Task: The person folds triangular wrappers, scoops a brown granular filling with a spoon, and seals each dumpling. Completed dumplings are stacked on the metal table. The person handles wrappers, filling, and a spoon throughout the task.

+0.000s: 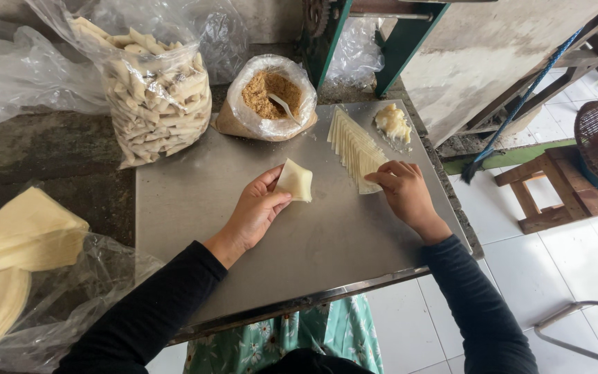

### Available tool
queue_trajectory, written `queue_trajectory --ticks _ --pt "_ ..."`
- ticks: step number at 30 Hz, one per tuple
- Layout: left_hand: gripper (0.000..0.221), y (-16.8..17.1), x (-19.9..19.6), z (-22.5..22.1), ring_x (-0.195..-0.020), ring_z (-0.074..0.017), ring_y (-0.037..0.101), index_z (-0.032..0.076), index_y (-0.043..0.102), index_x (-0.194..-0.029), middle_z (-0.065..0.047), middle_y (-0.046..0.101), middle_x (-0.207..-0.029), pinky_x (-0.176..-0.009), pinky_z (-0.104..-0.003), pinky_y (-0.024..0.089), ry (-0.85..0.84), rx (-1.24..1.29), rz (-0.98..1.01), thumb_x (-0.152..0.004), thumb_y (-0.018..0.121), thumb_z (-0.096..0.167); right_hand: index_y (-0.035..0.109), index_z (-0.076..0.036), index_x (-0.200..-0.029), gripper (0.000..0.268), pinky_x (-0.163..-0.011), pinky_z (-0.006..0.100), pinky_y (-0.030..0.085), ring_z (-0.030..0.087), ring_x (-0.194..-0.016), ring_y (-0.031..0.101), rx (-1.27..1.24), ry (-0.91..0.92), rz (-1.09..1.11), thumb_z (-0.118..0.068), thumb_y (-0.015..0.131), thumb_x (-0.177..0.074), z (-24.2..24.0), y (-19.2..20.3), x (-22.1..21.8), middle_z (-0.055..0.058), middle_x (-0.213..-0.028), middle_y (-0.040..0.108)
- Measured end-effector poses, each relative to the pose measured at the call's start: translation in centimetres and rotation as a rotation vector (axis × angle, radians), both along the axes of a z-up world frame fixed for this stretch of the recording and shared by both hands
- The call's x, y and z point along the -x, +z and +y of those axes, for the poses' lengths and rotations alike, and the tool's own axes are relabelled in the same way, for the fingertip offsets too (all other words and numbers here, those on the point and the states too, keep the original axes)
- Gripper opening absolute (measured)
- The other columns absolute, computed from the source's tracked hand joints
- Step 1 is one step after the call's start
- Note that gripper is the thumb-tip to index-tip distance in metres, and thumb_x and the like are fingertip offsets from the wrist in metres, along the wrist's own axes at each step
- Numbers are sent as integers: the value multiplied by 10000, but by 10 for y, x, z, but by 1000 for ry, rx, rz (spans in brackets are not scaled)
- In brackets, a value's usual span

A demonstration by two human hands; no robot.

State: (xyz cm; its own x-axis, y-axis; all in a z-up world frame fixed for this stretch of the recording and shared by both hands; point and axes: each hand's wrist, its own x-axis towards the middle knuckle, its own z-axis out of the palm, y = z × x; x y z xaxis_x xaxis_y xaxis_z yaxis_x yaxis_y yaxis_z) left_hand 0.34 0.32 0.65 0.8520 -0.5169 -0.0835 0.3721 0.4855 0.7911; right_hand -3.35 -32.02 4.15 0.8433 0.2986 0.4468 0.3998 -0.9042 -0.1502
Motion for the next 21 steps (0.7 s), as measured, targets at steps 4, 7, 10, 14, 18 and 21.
queue_trajectory --ticks 4,7,10,14,18,21 --pt "614 1 0 0 -1161 -151 650 -13 442 -1517 -100 650 -1303 -1040 -297 528 0 2 -8 -915 543 -79 777 -181 -1062 207 -930 380 449 203 -972 654 5 -8 75 -90 714 -887 4 6 2 3 -979 686" --pt "624 1 0 -1 -1179 -144 650 -8 428 -1518 -92 646 -1310 -1049 -289 529 -5 -10 -23 -909 538 -87 756 -136 -1110 207 -938 403 454 237 -952 666 -15 42 210 -164 728 -907 8 24 7 45 -1014 705" --pt "653 1 0 -1 -1195 -134 644 17 408 -1528 -80 643 -1320 -1044 -279 525 -5 -48 -51 -896 536 -94 725 -81 -1167 294 -877 412 491 264 -966 685 -122 144 313 -217 740 -907 21 46 7 97 -1073 714" --pt "649 -2 -1 -3 -1158 -145 638 28 413 -1531 -94 649 -1295 -1005 -287 520 16 -82 -63 -913 584 -71 684 -53 -1190 341 -828 331 578 215 -988 706 -350 308 308 -209 766 -897 69 49 0 104 -1140 700" --pt "591 -6 1 -3 -1121 -123 640 -2 461 -1506 -85 652 -1286 -975 -278 530 59 -89 -155 -938 621 -21 683 -37 -1110 369 -719 315 548 201 -876 661 -353 367 288 -142 840 -792 112 39 -12 89 -1052 678" --pt "530 -6 0 -1 -1111 -95 630 -15 487 -1483 -75 660 -1262 -960 -253 513 120 -73 -146 -976 635 28 698 -56 -1073 262 -726 293 536 159 -862 648 -439 384 297 -96 820 -845 122 28 -25 53 -1010 658"
